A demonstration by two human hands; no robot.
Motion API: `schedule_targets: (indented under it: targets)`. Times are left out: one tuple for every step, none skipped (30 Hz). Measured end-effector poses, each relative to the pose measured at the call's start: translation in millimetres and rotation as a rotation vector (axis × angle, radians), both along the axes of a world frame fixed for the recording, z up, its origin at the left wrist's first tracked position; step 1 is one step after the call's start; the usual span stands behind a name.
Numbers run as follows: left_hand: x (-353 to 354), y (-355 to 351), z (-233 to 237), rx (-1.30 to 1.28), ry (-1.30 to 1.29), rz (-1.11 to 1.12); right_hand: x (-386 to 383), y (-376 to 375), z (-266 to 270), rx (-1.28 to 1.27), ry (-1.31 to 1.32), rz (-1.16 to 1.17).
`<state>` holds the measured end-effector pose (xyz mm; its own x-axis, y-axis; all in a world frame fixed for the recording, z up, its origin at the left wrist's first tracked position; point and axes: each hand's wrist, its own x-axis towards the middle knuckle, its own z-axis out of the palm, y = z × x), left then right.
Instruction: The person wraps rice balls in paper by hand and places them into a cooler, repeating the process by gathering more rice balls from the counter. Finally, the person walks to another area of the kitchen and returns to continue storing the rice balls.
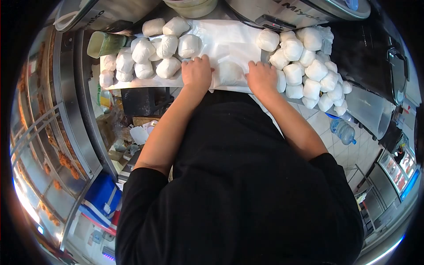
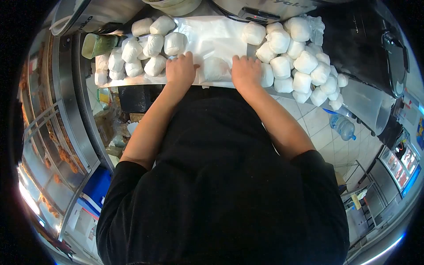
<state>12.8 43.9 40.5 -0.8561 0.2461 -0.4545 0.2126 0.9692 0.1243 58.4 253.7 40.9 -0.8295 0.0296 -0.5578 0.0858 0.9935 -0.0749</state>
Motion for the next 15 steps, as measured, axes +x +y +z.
schedule_targets:
  targets:
    - [-2,0,4,-0.010,0.167,-0.138,-2,2,5,-0.017,0.196,0.067]
    - [-8,1,5,-0.013,0.168,-0.135,-4,3,9,-0.037,0.388,0.131]
    - [-14,6,7,0.035,0.225,-0.206,-12,3,11,-0.039,0.380,0.130]
    - [-19,11,8,0.085,0.278,-0.278,-26,4,9,-0.159,0.470,0.173]
    - [-28,16,8,0.133,0.225,-0.278,-38,7,4,-0.277,0.564,0.215]
    - [-36,17,-4,0.133,0.229,-0.280,-48,9,-11,-0.275,0.568,0.214]
    - [-43,14,-21,0.077,0.351,-0.393,-58,13,-29,-0.222,0.582,0.348]
    - [-48,12,-34,0.019,0.475,-0.504,-65,15,-38,-0.166,0.596,0.482]
    - [-50,14,-29,0.026,0.444,-0.510,-70,14,-35,-0.183,0.531,0.510]
    - [-55,13,-25,0.025,0.448,-0.514,-74,16,-34,-0.182,0.535,0.507]
    - [-58,11,-22,0.064,0.365,-0.541,-77,19,-33,-0.246,0.480,0.541]
    - [-57,10,-15,0.104,0.276,-0.567,-76,20,-29,-0.313,0.419,0.573]
    - [-58,7,-17,0.172,0.265,-0.532,-78,18,-18,-0.316,0.412,0.568]
    - [-58,5,-19,0.173,0.264,-0.533,-83,18,-7,-0.329,0.241,0.464]
    - [-60,4,-14,0.176,0.213,-0.475,-86,17,0,-0.339,0.072,0.361]
